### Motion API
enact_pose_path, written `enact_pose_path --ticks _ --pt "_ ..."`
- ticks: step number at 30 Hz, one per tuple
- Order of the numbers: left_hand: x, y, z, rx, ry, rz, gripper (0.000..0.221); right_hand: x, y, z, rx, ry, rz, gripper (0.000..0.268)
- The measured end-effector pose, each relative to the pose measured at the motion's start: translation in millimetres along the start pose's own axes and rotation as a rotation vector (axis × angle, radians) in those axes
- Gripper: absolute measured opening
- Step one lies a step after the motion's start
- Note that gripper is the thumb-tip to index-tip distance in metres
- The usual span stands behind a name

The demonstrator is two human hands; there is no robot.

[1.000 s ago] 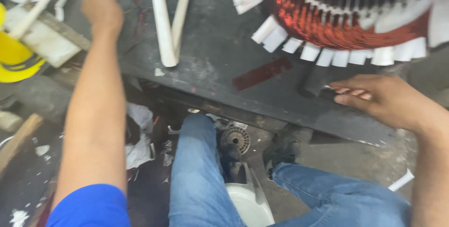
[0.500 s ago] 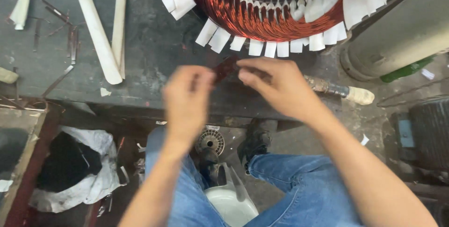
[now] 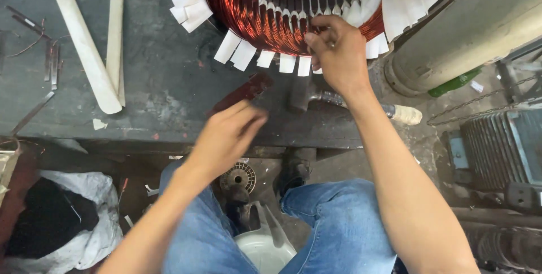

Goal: Organizing and securing copper coil ends in a motor stator using insulation paper and a rubber mallet

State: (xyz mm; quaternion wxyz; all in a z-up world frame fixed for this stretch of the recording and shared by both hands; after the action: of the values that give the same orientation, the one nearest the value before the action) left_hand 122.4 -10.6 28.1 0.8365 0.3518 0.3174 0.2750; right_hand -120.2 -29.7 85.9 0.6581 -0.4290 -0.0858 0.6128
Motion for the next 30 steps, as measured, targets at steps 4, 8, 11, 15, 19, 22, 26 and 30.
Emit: enact_pose_path --ticks 4,8,11,15,19,22,26,30 --pt "68.0 -49.0 50.4 -0.178 -0.086 0.026 0.02 -6.5 4.7 -10.4 0.01 0.015 0.004 0.029" --pt "129.6 -117.3 89.2 -0.45 -0.226 0.239 0.019 -8.2 7.2 -13.6 0.174 0.054 0.135 0.027" --pt "168.6 -171.1 111.0 -0.581 -0.307 0.37 0.022 -8.6 2.0 -17.5 0.188 0.09 0.148 0.024" --pt "193.6 -211.6 140.4 -0.72 -0.204 0.365 0.023 -8.2 5.2 -23.3 -0.093 0.153 -0.201 0.028" --pt "220.7 -252.0 143.0 -0.825 -0.227 0.308 0.026 -6.7 13.8 -29.0 -0.2 0.223 -0.237 0.028" --pt "233.1 -271.8 140.9 -0.919 -0.245 0.381 0.031 -6.4 9.0 -33.5 -0.17 0.237 -0.255 0.029" --pt "247.5 -288.5 118.3 -0.886 -0.323 0.358 0.037 -6.3 -1.2 -39.9 -0.076 0.243 -0.208 0.028" --pt "249.1 -281.0 118.3 -0.845 -0.288 0.335 0.031 -12.0 -5.5 -39.0 -0.002 0.215 -0.234 0.023"
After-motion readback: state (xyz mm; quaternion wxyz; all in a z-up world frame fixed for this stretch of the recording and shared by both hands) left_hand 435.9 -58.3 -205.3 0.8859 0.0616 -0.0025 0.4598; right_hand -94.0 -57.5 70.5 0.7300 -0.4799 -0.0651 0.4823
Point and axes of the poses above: each hand's wrist, its own x-axis away from the middle knuckle, its own z-axis out of the back of the hand, y = z × x, the point moved 8 cm from there along -x, towards the middle knuckle, and after that the axes turned 15 degrees about z, right-handed, at the moved point
